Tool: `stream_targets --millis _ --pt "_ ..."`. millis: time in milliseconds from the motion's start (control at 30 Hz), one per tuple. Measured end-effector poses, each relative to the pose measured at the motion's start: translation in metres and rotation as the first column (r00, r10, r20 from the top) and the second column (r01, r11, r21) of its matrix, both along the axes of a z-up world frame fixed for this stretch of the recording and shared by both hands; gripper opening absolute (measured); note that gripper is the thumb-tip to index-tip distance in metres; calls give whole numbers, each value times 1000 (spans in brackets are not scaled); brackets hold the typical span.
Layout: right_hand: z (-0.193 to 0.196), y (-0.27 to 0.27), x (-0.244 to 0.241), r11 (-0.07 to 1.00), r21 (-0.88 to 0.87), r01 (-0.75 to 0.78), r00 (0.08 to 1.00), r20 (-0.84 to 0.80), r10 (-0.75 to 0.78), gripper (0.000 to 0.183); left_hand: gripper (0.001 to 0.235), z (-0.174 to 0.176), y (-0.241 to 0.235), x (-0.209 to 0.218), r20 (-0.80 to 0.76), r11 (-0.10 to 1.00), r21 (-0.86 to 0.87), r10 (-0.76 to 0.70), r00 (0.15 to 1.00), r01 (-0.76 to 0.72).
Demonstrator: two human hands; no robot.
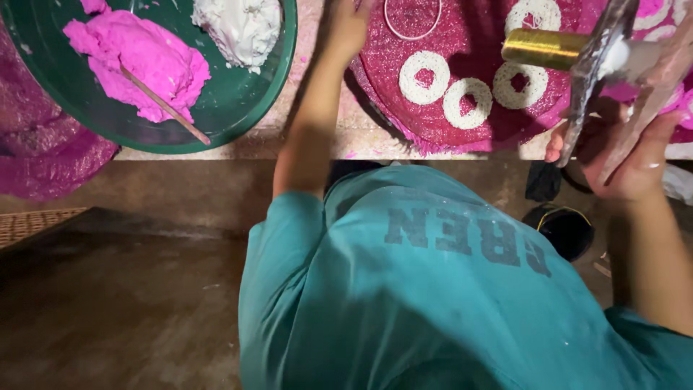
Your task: The person uses a handheld press to form white circular shapes from a white paste onto a pink glittery mat. They then scoop pink paste and apply it into the center of each white circle to create a two-toned decorative pattern.
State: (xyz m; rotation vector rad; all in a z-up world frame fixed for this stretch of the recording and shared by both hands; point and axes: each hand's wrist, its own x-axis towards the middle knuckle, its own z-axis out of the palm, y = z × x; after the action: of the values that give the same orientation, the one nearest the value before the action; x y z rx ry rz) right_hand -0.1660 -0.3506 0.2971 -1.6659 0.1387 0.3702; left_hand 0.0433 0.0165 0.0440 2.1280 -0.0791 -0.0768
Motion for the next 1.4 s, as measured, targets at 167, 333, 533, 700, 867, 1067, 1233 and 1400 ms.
stream_targets --millis 167,333,533,700,867,1067,1233,1400 --pt "-6 -6 -6 998 54 13 1000 -21 -12 119 76 24 -6 -79 205 958 -251 190 960 -136" --pt "-12 -1 -3 999 35 14 1000 -1 -14 120 37 72 -27 -134 373 979 149 74 925 -139" --pt "-17 4 5 998 52 -28 999 30 27 116 5 87 -28 -140 398 979 199 -37 917 -47" --pt "-29 -2 4 997 75 -21 999 -26 23 109 32 65 -32 -156 385 984 170 -12 923 -58" --pt "-41 -9 3 983 184 -21 998 -52 31 103 118 20 -34 -139 284 926 -340 267 921 -163" --pt "-42 -16 -1 988 155 3 998 -55 5 105 52 -28 -30 -132 -302 323 -924 -290 908 -205" --pt "-38 -15 -4 955 287 67 995 -86 -44 101 42 -39 -27 -140 -361 202 -929 -307 881 -311" --pt "-37 -15 -4 986 162 27 999 -36 -22 113 42 -34 -33 -144 -355 88 -935 -264 897 -344"
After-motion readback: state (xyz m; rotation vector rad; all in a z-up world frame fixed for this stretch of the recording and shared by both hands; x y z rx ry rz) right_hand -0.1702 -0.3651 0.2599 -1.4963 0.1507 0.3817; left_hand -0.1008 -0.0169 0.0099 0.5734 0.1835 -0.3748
